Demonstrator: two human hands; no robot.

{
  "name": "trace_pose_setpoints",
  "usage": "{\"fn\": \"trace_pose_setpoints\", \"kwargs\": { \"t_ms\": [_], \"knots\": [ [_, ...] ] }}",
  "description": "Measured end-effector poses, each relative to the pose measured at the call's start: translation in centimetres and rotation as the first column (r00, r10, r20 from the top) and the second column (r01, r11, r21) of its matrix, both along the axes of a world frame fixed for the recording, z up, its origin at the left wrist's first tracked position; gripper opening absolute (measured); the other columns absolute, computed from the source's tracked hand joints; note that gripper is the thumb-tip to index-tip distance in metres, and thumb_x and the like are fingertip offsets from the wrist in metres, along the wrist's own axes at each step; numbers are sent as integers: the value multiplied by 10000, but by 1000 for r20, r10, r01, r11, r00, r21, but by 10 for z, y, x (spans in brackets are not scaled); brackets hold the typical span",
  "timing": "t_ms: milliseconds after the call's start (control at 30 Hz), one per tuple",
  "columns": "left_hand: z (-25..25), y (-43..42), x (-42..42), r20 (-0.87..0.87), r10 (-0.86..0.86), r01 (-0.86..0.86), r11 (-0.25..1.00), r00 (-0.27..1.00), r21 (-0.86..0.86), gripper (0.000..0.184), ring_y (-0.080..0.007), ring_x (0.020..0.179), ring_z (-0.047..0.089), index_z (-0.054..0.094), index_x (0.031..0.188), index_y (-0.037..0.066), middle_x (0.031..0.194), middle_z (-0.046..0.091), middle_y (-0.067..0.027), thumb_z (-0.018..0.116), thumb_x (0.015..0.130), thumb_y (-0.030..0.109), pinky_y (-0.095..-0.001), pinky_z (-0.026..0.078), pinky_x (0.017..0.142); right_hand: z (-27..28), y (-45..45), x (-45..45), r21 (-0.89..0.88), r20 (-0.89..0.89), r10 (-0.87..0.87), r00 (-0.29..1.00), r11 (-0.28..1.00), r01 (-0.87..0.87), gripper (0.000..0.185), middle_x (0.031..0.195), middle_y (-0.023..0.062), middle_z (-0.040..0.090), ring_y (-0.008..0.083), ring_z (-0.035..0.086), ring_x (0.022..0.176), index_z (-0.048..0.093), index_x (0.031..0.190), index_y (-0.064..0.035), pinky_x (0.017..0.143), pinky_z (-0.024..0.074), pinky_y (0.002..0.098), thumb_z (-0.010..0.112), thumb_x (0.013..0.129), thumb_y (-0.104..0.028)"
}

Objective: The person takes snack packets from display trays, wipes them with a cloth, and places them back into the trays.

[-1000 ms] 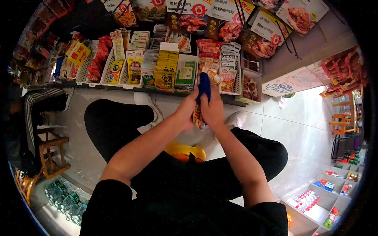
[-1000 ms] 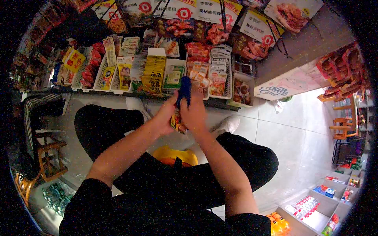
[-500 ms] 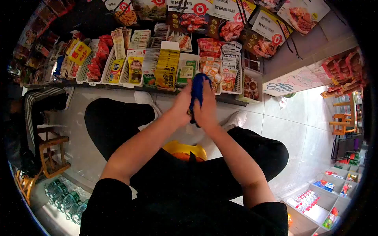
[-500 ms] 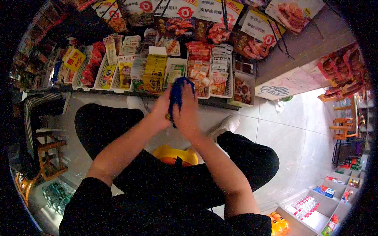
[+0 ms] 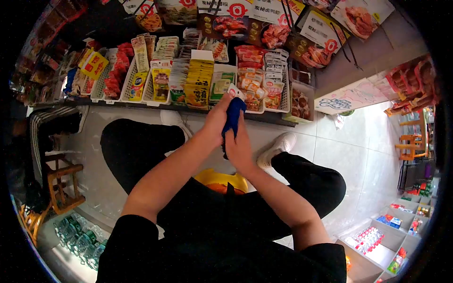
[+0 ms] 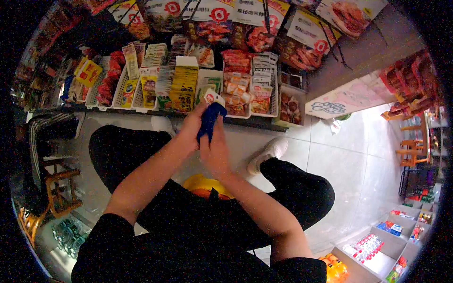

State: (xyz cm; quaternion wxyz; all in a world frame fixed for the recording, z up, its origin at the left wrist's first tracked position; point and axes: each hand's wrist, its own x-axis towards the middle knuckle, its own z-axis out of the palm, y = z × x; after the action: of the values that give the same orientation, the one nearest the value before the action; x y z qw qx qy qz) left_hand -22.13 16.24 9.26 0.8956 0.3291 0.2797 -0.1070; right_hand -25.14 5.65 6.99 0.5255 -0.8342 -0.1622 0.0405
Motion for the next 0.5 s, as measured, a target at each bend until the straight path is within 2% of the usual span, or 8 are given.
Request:
{"fn": "trace_pose_setpoints", "kwargs": {
  "t_ms": [67, 100, 200, 267, 300, 400, 433, 500],
  "knots": [
    [0, -8, -4, 58, 1, -4, 999, 998, 50, 458, -179, 916, 585, 514, 1197, 119, 1040, 603, -55, 406, 943, 485, -340, 487, 799, -2, 1, 11, 83, -131, -14, 991, 996, 25, 602, 1382, 329, 286, 438, 356, 1259, 169, 1390, 90, 1033, 324, 415, 404, 873, -108],
    [3, -12, -8, 54, -20, 19, 1000, 998, 23, 473, -184, 951, 576, 476, 1239, 126, 1077, 588, -59, 405, 943, 488, -346, 479, 819, -15, 0, 21, 97, -147, -81, 986, 991, 96, 510, 1312, 315, 398, 419, 438, 1195, 280, 1351, 74, 981, 368, 428, 401, 894, -117],
    [26, -27, -21, 42, -73, 74, 997, 996, -11, 526, -196, 1042, 549, 365, 1346, 148, 1178, 542, -66, 398, 947, 488, -365, 457, 875, 19, -11, 48, -2, -306, -173, 936, 984, 181, 428, 1159, 281, 539, 401, 537, 1070, 393, 1280, 42, 891, 416, 440, 413, 921, -188],
    [39, -35, -27, 27, -93, 92, 995, 995, 37, 549, -203, 1084, 528, 293, 1395, 166, 1230, 510, -64, 391, 953, 477, -378, 442, 905, -3, -17, 60, 106, -364, -218, 906, 956, 272, 410, 1066, 256, 583, 387, 570, 1003, 427, 1248, 26, 850, 431, 437, 414, 931, -233],
    [31, -35, -25, 9, -81, 81, 997, 997, -16, 499, -197, 1051, 538, 339, 1364, 169, 1218, 522, -53, 379, 961, 461, -382, 447, 899, -1, -15, 61, 157, -395, -238, 888, 934, 320, 404, 1019, 243, 605, 380, 587, 969, 445, 1232, 18, 829, 439, 435, 414, 937, -256],
    [14, -31, -19, 60, -57, 64, 991, 997, -116, 452, -188, 1031, 546, 414, 1306, 144, 1186, 546, -45, 378, 967, 440, -367, 455, 887, 11, -12, 38, 120, -342, -230, 911, 951, 286, 424, 1014, 234, 601, 371, 595, 937, 436, 1241, 20, 813, 451, 423, 393, 946, -282],
    [12, -28, -16, 59, -48, 54, 994, 997, -100, 442, -187, 1024, 548, 438, 1282, 135, 1169, 556, -45, 381, 966, 440, -362, 458, 879, 8, -10, 32, 108, -445, -208, 871, 953, 282, 416, 1029, 229, 597, 364, 588, 959, 435, 1237, 25, 831, 448, 417, 391, 947, -269],
    [8, -20, -11, 56, -26, 30, 997, 998, -67, 430, -183, 1010, 553, 484, 1233, 116, 1134, 574, -44, 385, 965, 438, -351, 465, 864, 2, -1, 17, 210, -389, -151, 909, 946, 247, 415, 1062, 227, 586, 365, 578, 980, 416, 1254, 23, 849, 444, 414, 394, 945, -253]
  ]
}}
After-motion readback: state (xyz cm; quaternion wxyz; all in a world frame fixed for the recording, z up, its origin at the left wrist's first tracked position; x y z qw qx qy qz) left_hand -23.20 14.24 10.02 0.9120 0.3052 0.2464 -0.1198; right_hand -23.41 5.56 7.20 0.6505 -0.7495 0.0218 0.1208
